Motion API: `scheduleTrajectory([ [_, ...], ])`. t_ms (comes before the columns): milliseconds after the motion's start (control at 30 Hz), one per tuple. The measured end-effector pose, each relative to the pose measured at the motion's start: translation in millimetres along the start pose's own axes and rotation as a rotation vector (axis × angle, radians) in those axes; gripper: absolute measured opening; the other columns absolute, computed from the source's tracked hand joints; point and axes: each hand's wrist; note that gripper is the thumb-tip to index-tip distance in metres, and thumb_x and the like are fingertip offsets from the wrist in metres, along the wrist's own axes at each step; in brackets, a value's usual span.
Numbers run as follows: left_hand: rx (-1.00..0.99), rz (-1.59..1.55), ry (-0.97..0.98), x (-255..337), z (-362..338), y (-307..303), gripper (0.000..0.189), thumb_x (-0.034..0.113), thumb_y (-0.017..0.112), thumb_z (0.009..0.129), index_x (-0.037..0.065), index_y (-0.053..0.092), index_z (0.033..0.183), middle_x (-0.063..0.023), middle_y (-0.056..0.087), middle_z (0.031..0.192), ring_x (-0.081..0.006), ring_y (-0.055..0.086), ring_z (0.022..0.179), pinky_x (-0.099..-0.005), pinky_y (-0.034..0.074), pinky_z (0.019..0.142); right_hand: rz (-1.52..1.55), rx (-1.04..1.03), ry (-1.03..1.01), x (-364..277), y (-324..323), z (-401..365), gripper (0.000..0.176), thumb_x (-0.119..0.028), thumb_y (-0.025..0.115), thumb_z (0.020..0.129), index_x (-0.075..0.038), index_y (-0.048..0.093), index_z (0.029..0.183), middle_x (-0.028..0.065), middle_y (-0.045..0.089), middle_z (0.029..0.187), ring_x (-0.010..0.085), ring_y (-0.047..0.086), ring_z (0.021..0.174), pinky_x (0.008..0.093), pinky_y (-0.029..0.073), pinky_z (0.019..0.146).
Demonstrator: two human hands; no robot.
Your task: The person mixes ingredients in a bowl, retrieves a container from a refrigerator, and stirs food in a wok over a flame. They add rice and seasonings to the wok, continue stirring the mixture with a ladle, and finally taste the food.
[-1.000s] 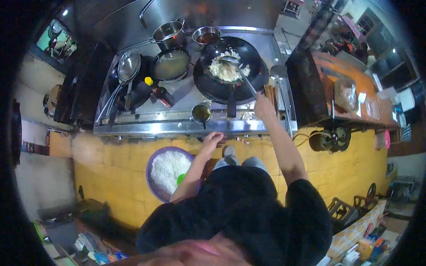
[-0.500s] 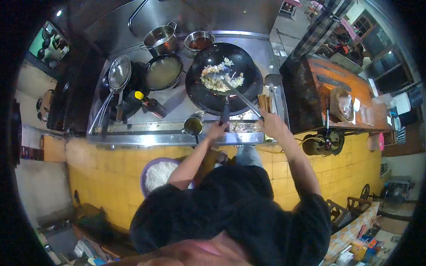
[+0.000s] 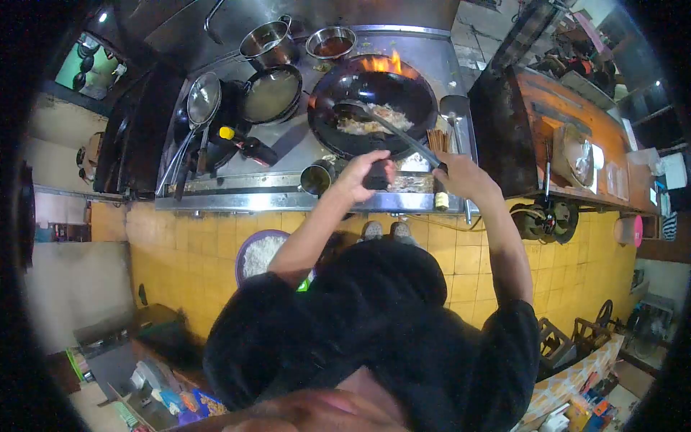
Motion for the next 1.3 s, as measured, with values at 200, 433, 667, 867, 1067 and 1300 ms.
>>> scheduleTrajectory([
  [200, 0.272, 0.397, 0.260, -64.6, -11.5, -16.8, 0.015, 0.018, 0.057, 0.087, 0.004, 0.054, 0.082, -0.0059, 0.056, 0.064, -0.0184, 0.057, 0.054, -0.0314, 0.048, 0.051, -0.101, 0.006, 0.080, 2.8, 4.2, -18.6, 0.033, -0.016, 0.059, 0.083, -0.007, 0.052, 0.114, 0.0222, 0.062, 0.077, 0.0412, 0.061, 0.078, 0.0481, 0.049, 0.070],
  [433, 0.237, 0.328, 0.215, -20.8, 17.9, -46.7, 0.018, 0.016, 0.058, 0.088, 0.005, 0.055, 0.074, -0.0065, 0.057, 0.063, -0.0164, 0.056, 0.053, -0.0310, 0.047, 0.050, -0.280, -0.007, 0.244, 42.5, 49.3, -14.0, 0.042, -0.016, 0.054, 0.084, -0.009, 0.047, 0.125, 0.0220, 0.064, 0.086, 0.0411, 0.061, 0.085, 0.0496, 0.049, 0.075],
  [667, 0.187, 0.501, 0.049, -53.9, -15.6, -36.7, 0.015, 0.016, 0.060, 0.087, 0.005, 0.050, 0.091, -0.0058, 0.055, 0.072, -0.0156, 0.056, 0.055, -0.0309, 0.048, 0.050, 0.221, -0.018, 0.174, 67.9, 18.2, 12.7, 0.038, -0.020, 0.050, 0.090, -0.012, 0.053, 0.127, 0.0245, 0.063, 0.079, 0.0403, 0.063, 0.073, 0.0478, 0.050, 0.065],
  [867, 0.323, 0.695, 0.400, -27.2, 87.4, -126.1, 0.016, 0.011, 0.059, 0.087, 0.004, 0.047, 0.095, -0.0071, 0.058, 0.073, -0.0152, 0.056, 0.055, -0.0290, 0.047, 0.046, -0.048, 0.067, 0.005, 106.6, 132.0, 98.7, 0.032, -0.025, 0.041, 0.094, -0.002, 0.052, 0.114, 0.0264, 0.062, 0.092, 0.0427, 0.061, 0.083, 0.0516, 0.048, 0.074],
  [1067, 0.388, 0.475, 0.282, -17.5, 95.5, -107.4, 0.017, 0.008, 0.062, 0.083, -0.002, 0.052, 0.093, -0.0093, 0.060, 0.071, -0.0172, 0.058, 0.053, -0.0296, 0.048, 0.044, -0.298, 0.122, 0.120, 105.6, 112.0, 138.7, 0.033, -0.028, 0.045, 0.093, 0.001, 0.056, 0.103, 0.0256, 0.063, 0.091, 0.0401, 0.062, 0.088, 0.0526, 0.049, 0.075],
  [1300, 0.105, -0.101, 0.117, -25.2, 11.1, 42.8, 0.015, 0.010, 0.062, 0.084, 0.002, 0.049, 0.083, -0.0085, 0.053, 0.070, -0.0196, 0.055, 0.059, -0.0333, 0.050, 0.056, -0.324, -0.100, 0.043, 16.9, -20.4, 30.5, 0.031, -0.023, 0.046, 0.092, -0.009, 0.048, 0.120, 0.0241, 0.063, 0.083, 0.0365, 0.065, 0.076, 0.0462, 0.052, 0.064],
])
Point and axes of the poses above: each hand's wrist, its own z-axis towards the middle knuckle, its own y-axis out of the palm, x = y × z
